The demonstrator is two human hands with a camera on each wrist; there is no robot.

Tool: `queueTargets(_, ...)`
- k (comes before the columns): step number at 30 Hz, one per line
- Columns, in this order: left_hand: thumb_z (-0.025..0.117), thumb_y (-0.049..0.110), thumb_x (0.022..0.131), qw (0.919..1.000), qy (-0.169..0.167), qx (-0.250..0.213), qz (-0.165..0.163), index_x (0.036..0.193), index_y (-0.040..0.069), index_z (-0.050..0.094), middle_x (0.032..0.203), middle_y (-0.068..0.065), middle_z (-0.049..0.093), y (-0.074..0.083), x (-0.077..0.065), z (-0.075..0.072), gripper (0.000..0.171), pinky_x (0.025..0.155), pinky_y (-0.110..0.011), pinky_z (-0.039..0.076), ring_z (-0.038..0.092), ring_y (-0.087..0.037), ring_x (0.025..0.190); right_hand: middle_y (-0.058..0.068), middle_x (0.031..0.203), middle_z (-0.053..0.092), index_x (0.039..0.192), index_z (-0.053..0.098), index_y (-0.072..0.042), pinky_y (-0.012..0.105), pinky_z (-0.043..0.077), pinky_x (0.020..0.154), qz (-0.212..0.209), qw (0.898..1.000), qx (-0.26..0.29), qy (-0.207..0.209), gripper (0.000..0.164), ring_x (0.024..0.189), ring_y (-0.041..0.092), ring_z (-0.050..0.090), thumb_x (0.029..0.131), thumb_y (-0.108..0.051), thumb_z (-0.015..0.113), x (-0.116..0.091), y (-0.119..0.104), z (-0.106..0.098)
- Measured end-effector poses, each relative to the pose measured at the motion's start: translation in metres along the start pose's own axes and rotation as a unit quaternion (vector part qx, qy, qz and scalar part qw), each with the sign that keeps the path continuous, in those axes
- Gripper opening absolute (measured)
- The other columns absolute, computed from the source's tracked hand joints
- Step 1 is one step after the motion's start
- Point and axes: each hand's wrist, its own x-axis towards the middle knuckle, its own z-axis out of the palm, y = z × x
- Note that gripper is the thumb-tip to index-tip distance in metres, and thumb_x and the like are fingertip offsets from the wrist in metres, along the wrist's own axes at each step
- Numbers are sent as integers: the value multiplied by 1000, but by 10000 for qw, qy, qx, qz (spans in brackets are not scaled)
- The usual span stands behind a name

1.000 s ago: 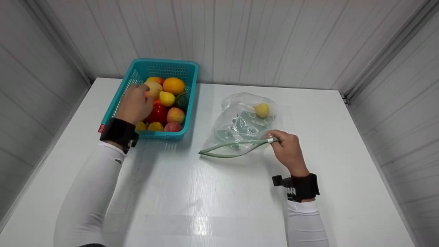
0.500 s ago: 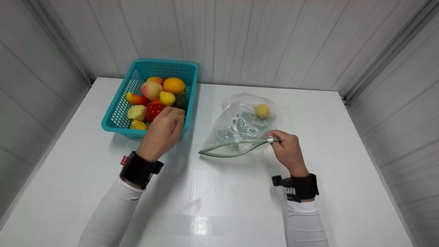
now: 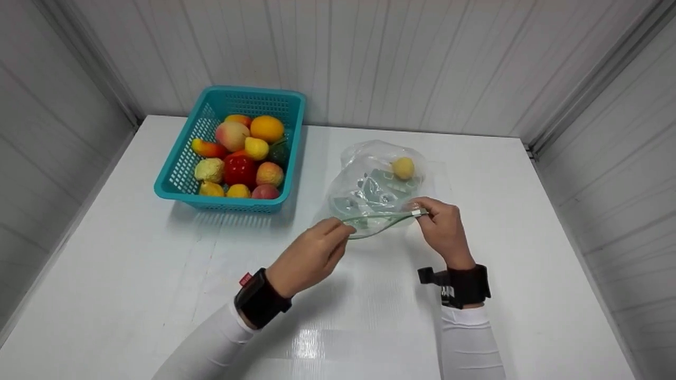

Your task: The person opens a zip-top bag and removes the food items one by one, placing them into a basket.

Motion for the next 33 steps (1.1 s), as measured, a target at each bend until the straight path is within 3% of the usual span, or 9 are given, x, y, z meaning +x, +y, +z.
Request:
queueTargets(7,55,-3,102,9985,-297,311,327,132,-2,61,124,-13,64,-1,7,36,31,102,-33,53,62,-25,117,9,95,78,104,80,-2,19,38,57,27,10000,71,-37,16,57,9,47,98,-2,65,0,1,1)
queueTargets(11,52,-5,102,9986,-395,259,251,138,-5,56,133,-18,61,-5,18,49,37,109,-37,48,59,-29,127,9,96,79,104,80,-2,20,38,56,-6,9999,53,-88,17,55,9,46,98,-2,64,1,1,1)
queueTargets(16,45,-1,105,9978,-612,197,-188,149,-2,48,148,-21,54,-15,40,62,44,115,-42,43,54,-33,136,10,91,77,102,80,-1,21,37,56,-62,10000,5,-73,16,57,9,46,97,0,65,1,1,1)
queueTargets(22,39,7,109,9903,-870,119,-1078,158,2,36,162,-21,36,-28,75,78,50,126,-47,19,30,-34,153,7,86,75,102,80,-3,21,37,56,-49,10000,-55,-61,17,57,8,46,96,0,65,1,1,1)
queueTargets(26,39,24,110,9686,-1373,166,-2064,157,15,42,158,-10,44,-32,102,88,48,125,-45,22,37,-26,148,9,89,76,102,80,-2,20,39,59,2,10000,-37,-52,17,62,10,50,96,2,64,1,0,0)
queueTargets(29,41,42,108,9522,-1664,79,-2560,147,17,54,149,-4,54,-35,118,95,48,120,-42,32,47,-20,138,10,90,76,102,80,-1,20,40,60,25,10000,-74,-50,18,63,11,51,95,3,64,1,-1,0)
queueTargets(31,44,48,106,9526,-1771,112,-2472,141,15,60,145,-5,60,-38,127,100,51,117,-40,36,52,-20,134,10,88,76,102,79,0,20,40,60,16,9999,-120,-54,17,63,11,51,95,3,64,1,-1,0)
queueTargets(33,47,45,106,9536,-1913,292,-2305,133,7,65,137,-10,65,-40,133,103,50,112,-39,42,59,-24,125,10,89,76,102,79,0,20,40,60,-7,9999,-145,-51,17,64,12,51,95,3,64,1,0,-1)
